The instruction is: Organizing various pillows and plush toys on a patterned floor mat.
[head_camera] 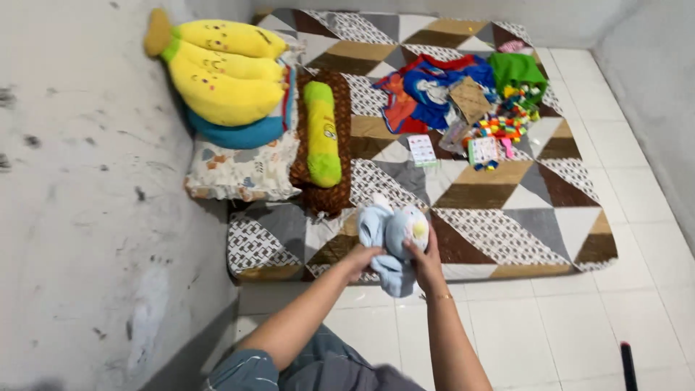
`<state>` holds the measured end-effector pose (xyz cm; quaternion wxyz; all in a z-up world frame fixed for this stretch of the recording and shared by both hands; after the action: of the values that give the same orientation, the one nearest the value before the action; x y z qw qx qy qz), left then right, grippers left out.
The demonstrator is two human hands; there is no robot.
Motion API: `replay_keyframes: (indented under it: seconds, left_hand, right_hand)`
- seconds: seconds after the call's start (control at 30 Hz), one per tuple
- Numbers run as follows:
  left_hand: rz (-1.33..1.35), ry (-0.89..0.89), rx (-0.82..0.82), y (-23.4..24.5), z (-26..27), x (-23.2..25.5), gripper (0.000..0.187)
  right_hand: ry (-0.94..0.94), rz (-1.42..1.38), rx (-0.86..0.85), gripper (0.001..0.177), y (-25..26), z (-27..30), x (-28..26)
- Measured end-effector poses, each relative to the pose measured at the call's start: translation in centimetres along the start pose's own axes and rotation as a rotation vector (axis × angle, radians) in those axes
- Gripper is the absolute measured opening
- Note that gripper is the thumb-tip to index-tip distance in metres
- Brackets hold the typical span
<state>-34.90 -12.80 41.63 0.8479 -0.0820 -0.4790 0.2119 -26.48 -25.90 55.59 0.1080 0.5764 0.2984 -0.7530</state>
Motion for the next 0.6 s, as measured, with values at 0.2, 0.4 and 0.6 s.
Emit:
replay_keyframes:
  seconds: [0.2,0.4,0.6]
  left_hand:
    - [0.396,-0.073,0.188,12.1,2.5,6.9,0.037]
    - [0.55,-0.156,0.285,26.7,1.2,9.4,0.038]
    - [0.638,-0.197,0.372,37.2,-0.5,15.6,0.034]
  right_hand:
    - [0.032,-0.157,-0.041,0.076,-11.2,-10.4,1.4]
    - [-0.177,-0.048,-0.139,0.073,-24.0,-20.3,3.6]
    - [-0.083,-0.131,-0.197,0.073,-35.8,-32.6,8.9]
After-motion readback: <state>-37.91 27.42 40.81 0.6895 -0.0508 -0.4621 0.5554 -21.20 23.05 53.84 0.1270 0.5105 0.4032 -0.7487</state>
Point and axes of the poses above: each hand's wrist, its own z-axis away from the middle knuckle, its own y-axis out of the back of the hand, x = y × z, the point moved 7 cm from there along -z, towards the middle knuckle, and after that the axes turned 2 degrees about -x, right-handed, at the moved point
